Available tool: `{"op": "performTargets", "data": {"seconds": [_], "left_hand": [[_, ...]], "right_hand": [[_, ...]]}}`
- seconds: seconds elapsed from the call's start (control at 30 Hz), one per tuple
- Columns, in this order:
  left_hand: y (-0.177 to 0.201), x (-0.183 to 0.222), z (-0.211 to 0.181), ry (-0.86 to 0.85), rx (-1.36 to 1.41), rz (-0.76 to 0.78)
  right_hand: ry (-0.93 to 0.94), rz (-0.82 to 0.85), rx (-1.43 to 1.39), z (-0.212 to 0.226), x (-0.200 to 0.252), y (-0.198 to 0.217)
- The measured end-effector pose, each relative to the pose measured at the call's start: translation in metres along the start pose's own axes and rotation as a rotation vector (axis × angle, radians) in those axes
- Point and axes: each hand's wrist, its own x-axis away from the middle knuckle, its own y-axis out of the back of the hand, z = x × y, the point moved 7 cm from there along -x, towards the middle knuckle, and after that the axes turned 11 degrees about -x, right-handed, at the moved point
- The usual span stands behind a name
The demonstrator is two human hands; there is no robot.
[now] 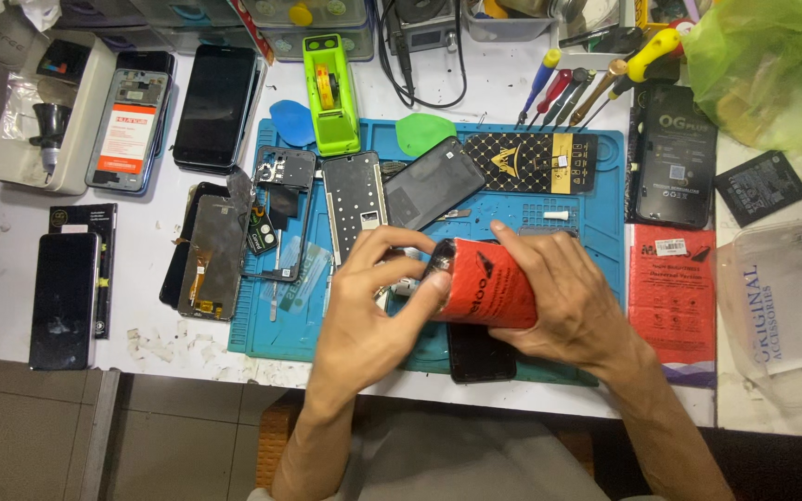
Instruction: The person disassembles a smartphone, removes the battery and internal components, and then reassembles the device. They handle the phone casing, battery, and circuit board, using tools like a screwdriver and tweezers to manipulate the parts.
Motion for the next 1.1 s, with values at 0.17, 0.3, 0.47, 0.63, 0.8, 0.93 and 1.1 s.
{"op": "performTargets", "data": {"seconds": [0.17, 0.3, 0.47, 0.63, 0.8, 0.93, 1.1], "left_hand": [[0.020, 0.008, 0.042, 0.142, 0.129, -0.139], [0.006, 0.010, 0.045, 0.212, 0.324, -0.168], [-0.006, 0.018, 0.051, 0.330, 0.326, -0.199], [0.004, 0.030, 0.101, 0.699, 0.272, -0.268], [0.017, 0.018, 0.094, 0.556, 0.324, -0.351], [0.014, 0.018, 0.102, 0.643, 0.288, -0.366], [0.003, 0.013, 0.092, 0.591, 0.121, -0.223]], "right_hand": [[-0.134, 0.030, -0.084, -0.007, 0.004, 0.009], [-0.225, 0.035, -0.149, -0.002, 0.005, 0.004], [-0.284, 0.076, -0.173, 0.006, 0.006, 0.005], [-0.255, 0.159, 0.032, 0.000, 0.031, 0.023], [-0.627, 0.041, 0.268, -0.038, 0.068, 0.069], [-0.850, -0.033, 0.413, -0.049, 0.073, 0.079], [-0.844, -0.142, 0.490, -0.057, 0.085, 0.064]]}}
